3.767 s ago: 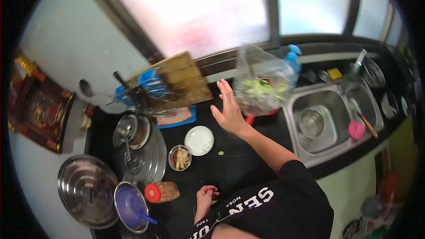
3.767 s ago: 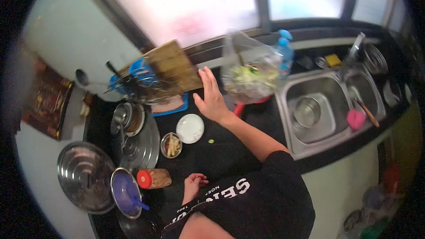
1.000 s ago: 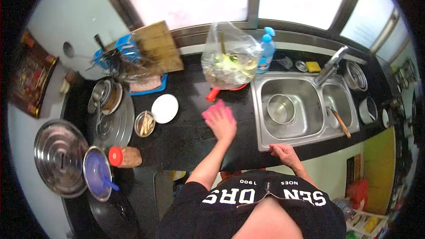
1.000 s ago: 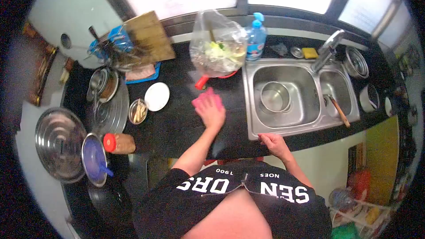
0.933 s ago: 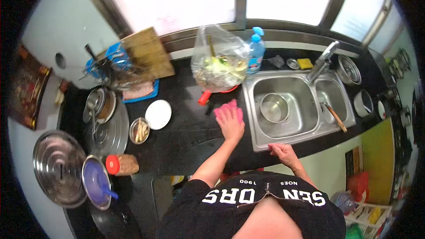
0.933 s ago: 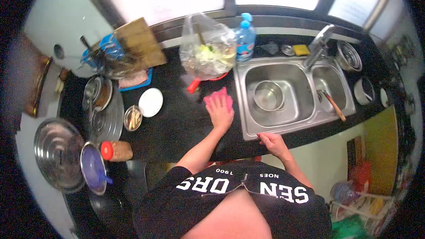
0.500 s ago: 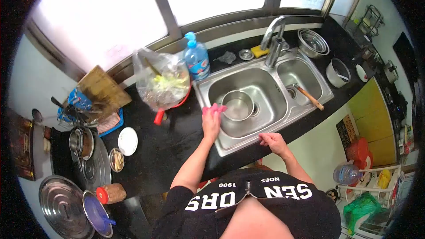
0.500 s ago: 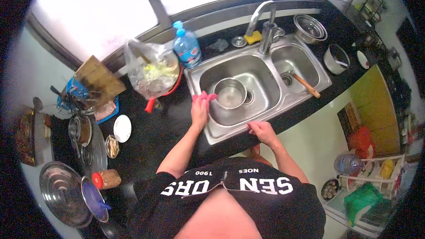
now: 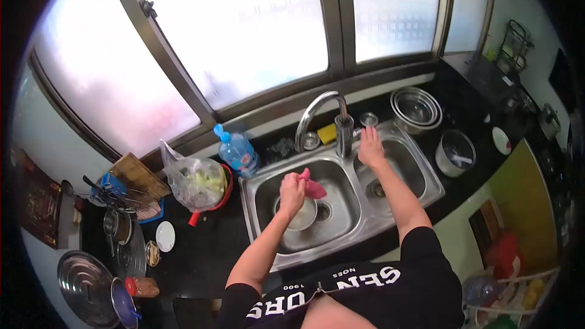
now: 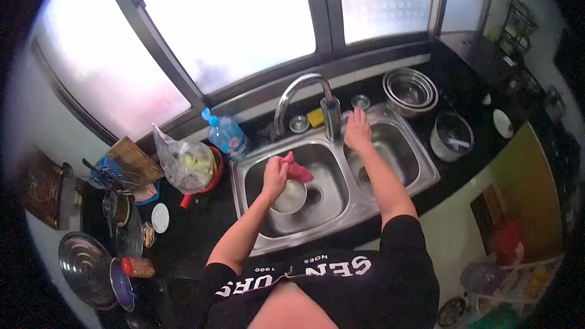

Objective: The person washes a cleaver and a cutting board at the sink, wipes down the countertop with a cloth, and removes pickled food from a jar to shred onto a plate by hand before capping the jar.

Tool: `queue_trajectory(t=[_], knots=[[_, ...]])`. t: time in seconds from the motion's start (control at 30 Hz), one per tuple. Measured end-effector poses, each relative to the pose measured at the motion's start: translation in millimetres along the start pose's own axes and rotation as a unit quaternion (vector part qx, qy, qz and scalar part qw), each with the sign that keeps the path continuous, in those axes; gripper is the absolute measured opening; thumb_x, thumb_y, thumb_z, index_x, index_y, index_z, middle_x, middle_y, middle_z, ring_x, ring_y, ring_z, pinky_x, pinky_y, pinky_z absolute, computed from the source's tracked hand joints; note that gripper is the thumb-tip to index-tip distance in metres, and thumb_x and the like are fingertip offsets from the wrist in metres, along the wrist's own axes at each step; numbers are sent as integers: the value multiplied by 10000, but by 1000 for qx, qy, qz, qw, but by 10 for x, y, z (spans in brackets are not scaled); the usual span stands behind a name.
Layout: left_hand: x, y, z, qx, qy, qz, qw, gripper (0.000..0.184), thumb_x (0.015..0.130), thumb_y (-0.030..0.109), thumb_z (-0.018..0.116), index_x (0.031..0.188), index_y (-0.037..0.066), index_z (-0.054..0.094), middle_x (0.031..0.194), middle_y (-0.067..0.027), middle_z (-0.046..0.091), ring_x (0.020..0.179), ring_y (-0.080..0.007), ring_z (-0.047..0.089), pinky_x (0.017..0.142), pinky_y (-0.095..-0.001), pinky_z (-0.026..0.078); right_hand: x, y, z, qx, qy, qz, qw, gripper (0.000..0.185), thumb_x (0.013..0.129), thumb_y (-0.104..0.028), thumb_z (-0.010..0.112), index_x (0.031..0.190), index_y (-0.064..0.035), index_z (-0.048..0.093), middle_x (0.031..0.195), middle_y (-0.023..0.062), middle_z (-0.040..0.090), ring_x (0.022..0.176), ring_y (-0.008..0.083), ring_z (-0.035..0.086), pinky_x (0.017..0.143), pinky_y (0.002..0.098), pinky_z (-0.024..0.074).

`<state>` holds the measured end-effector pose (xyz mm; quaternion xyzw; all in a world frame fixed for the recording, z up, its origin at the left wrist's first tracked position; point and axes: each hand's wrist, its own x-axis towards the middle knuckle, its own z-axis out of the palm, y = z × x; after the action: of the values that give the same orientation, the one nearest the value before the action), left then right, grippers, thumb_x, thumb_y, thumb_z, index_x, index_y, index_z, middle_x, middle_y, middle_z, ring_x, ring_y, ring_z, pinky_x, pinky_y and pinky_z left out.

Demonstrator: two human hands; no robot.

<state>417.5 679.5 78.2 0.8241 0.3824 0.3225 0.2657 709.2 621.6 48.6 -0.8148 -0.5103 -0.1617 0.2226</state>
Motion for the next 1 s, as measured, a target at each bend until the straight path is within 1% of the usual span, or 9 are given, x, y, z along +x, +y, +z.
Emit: queue_trajectory(t=[0.13, 0.33, 0.4, 0.47, 0.53, 0.57, 0.63, 0.83, 1.0], knots=[[246, 144, 153, -47, 6, -33, 998, 134, 820, 119, 518, 868, -3, 547, 850, -202, 546, 835, -358, 547, 743, -415, 431, -79, -74, -61, 32, -94, 55, 994, 475, 718, -85, 515, 1161, 69, 442, 1218, 231, 434, 1044, 362, 460, 921, 438, 363], [433, 3, 543, -114, 27, -50, 992, 165, 817, 140, 515, 869, -1, 585, 807, -181, 584, 776, -309, 578, 714, -381, 448, -456, 75, 380, 24, -78, 39, 996, 484, 737, -144, 536, 1160, 73, 449, 1256, 253, 408, 1085, 395, 445, 947, 448, 346], [433, 2, 639, -160, 41, -77, 983, 163, 825, 141, 509, 872, 7, 590, 803, -160, 592, 757, -273, 582, 705, -365, 451, -470, -113, 409, -102, -57, 63, 991, 522, 772, -229, 554, 1195, 54, 440, 1292, 263, 380, 1143, 409, 411, 951, 466, 346], [401, -10, 655, -213, 41, -116, 969, 171, 851, 151, 494, 866, 6, 582, 773, -108, 595, 710, -183, 566, 676, -321, 456, -365, -504, 9, -6, -180, 30, 983, 501, 808, -296, 549, 1188, 23, 476, 1247, 261, 444, 1155, 396, 429, 933, 460, 373], [345, -59, 669, -219, 49, -127, 966, 177, 851, 160, 502, 860, -2, 572, 766, -106, 589, 707, -176, 559, 671, -318, 457, -271, -691, 147, 333, -249, -14, 909, 420, 849, -312, 524, 1124, 6, 535, 1116, 209, 559, 1076, 290, 523, 894, 394, 415], [312, -91, 659, -225, 53, -137, 963, 185, 851, 168, 509, 854, -10, 561, 759, -104, 583, 704, -170, 551, 666, -314, 458, -266, -809, 184, 335, -252, -21, 908, 420, 849, -312, 524, 1124, 6, 535, 1116, 209, 559, 1076, 290, 523, 894, 394, 415], [250, -131, 590, -212, 65, -140, 965, 215, 845, 192, 529, 854, -22, 542, 752, -107, 576, 704, -167, 544, 657, -315, 458, -260, -1049, 149, 567, -329, 48, 754, 298, 859, -244, 543, 1017, 6, 576, 971, 120, 617, 935, 180, 579, 820, 315, 450], [158, -380, 344, -333, 37, -233, 913, 264, 833, 197, 560, 971, -28, 567, 826, -66, 601, 768, -131, 554, 690, -286, 469, -243, -1431, 366, 489, -362, 41, 793, 297, 802, -174, 626, 1037, -1, 574, 910, 62, 626, 811, 125, 582, 724, 279, 474], [52, -468, 106, -483, 13, -286, 828, 156, 825, 70, 524, 943, 11, 608, 852, -38, 612, 728, -122, 560, 686, -249, 458, -209, -1553, 327, 495, -342, 65, 796, 174, 763, -169, 660, 821, -8, 629, 738, 49, 624, 708, 117, 582, 647, 287, 475]])
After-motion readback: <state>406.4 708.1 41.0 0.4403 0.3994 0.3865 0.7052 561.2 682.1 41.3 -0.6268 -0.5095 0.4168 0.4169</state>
